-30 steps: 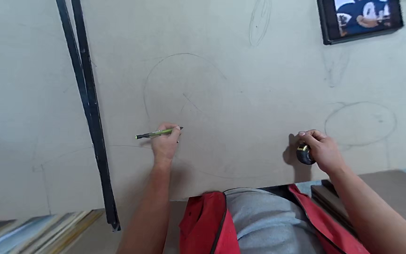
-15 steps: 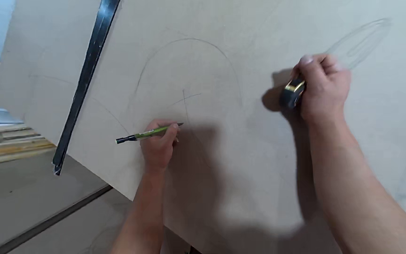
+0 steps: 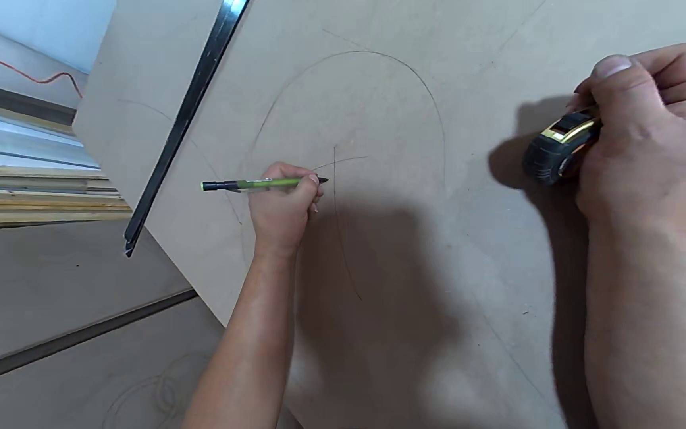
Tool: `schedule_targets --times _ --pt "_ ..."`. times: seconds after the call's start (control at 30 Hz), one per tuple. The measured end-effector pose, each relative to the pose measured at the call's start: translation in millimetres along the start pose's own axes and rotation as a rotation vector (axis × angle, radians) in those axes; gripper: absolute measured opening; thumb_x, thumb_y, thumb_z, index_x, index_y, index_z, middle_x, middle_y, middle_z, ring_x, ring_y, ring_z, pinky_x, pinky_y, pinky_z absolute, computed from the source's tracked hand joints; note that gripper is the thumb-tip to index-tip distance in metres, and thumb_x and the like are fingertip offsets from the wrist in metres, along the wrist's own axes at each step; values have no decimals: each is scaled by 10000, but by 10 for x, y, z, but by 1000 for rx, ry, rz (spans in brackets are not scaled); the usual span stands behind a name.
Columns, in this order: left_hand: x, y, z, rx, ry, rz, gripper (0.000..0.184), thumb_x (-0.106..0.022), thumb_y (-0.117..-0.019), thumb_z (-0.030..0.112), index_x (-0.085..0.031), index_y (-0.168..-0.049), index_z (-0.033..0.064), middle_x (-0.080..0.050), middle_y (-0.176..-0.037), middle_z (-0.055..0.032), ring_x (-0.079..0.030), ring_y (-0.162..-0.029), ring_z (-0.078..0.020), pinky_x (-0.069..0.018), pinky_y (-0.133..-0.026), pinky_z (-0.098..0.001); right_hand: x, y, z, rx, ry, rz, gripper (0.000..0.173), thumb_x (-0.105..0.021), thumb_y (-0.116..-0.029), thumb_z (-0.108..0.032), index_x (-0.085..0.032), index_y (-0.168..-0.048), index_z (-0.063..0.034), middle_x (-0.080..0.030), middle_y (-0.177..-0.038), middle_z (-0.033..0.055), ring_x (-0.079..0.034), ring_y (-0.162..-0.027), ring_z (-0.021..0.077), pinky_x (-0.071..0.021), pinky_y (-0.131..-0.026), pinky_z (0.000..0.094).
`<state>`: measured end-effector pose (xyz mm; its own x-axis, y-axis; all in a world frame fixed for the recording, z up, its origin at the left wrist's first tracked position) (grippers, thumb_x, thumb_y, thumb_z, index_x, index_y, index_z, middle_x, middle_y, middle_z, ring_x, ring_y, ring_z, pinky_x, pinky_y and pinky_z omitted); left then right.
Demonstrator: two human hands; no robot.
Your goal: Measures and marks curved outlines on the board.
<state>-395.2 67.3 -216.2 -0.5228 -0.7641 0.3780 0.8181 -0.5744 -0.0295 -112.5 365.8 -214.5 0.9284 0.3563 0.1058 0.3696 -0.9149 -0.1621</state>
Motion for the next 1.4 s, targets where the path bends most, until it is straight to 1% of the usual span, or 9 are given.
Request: schedule_targets --times 0.13,0.23,0.33,0.43,0.57,0.73,0.9,1.1,1.4 --pt "14 -29 20 -20 -16 26 32 -701 -929 57 -676 -938 40 -735 -760 -65 -686 -590 -134 -579 -511 -259 -11 -45 27 -1 2 4 145 -573 -1047 -282 -618 -953 -180 -657 -823 -93 -659 -741 45 -572 -686 251" --pt "19 -50 3 -31 -11 27 36 -703 -927 53 -673 -942 42 -733 -758 -58 -682 -587 -131 -576 -507 -255 -24 -69 42 -1 21 5 163 -584 -1043 -303 -638 -952 -180 -662 -826 -99 -656 -751 36 -567 -696 242" --pt "4 -55 7 -48 -4 21 36 -706 -923 48 -675 -938 37 -732 -749 -57 -682 -582 -136 -576 -501 -261 -17 -86 99 21 16 -7 191 -579 -1043 -307 -641 -935 -162 -664 -816 -78 -660 -744 56 -574 -684 263" --pt "6 -37 12 -51 6 17 37 -703 -926 36 -670 -941 29 -729 -747 -63 -686 -590 -139 -576 -501 -260 2 -106 184 30 -24 -11 205 -586 -1041 -265 -653 -892 -142 -662 -805 -58 -658 -754 68 -568 -701 267" --pt "1 -64 31 -59 21 8 36 -704 -925 31 -672 -938 22 -727 -743 -68 -685 -587 -141 -573 -496 -257 -13 -140 221 34 -58 -3 183 -592 -1041 -258 -645 -917 -133 -667 -831 -48 -662 -773 81 -575 -728 276" --pt "3 -72 29 -55 -3 12 36 -707 -926 35 -673 -934 25 -731 -742 -63 -692 -588 -138 -579 -499 -257 -11 -153 266 36 -50 -4 193 -604 -1029 -242 -666 -883 -132 -681 -821 -49 -668 -772 73 -572 -724 267" --pt "-2 -53 33 -66 1 15 39 -702 -924 26 -665 -933 33 -731 -741 -55 -692 -584 -134 -581 -497 -253 4 -143 288 38 -68 -6 182 -599 -1030 -230 -676 -899 -130 -684 -841 -46 -671 -810 79 -575 -763 275" --pt "1 -52 38 -68 -40 22 43 -706 -931 46 -667 -946 37 -734 -744 -44 -699 -591 -132 -589 -501 -257 -2 -140 264 38 -45 12 190 -616 -1021 -233 -692 -879 -131 -688 -820 -48 -675 -788 73 -577 -743 275" --pt "-6 -33 46 -67 -21 22 58 -708 -918 27 -652 -926 42 -724 -726 -45 -686 -569 -125 -572 -474 -246 -5 -126 252 43 -81 8 172 -616 -1023 -222 -689 -900 -126 -687 -824 -49 -678 -795 73 -581 -759 269"
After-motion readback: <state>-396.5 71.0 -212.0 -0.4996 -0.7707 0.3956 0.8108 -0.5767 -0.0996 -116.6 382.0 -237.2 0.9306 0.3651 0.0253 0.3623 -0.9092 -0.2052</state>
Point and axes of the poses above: each hand's wrist, its own y-axis away from the middle knuckle, its own x-axis out of the back of the hand, z = x × y, the point moved 10 cm from there along -y, towards the middle knuckle
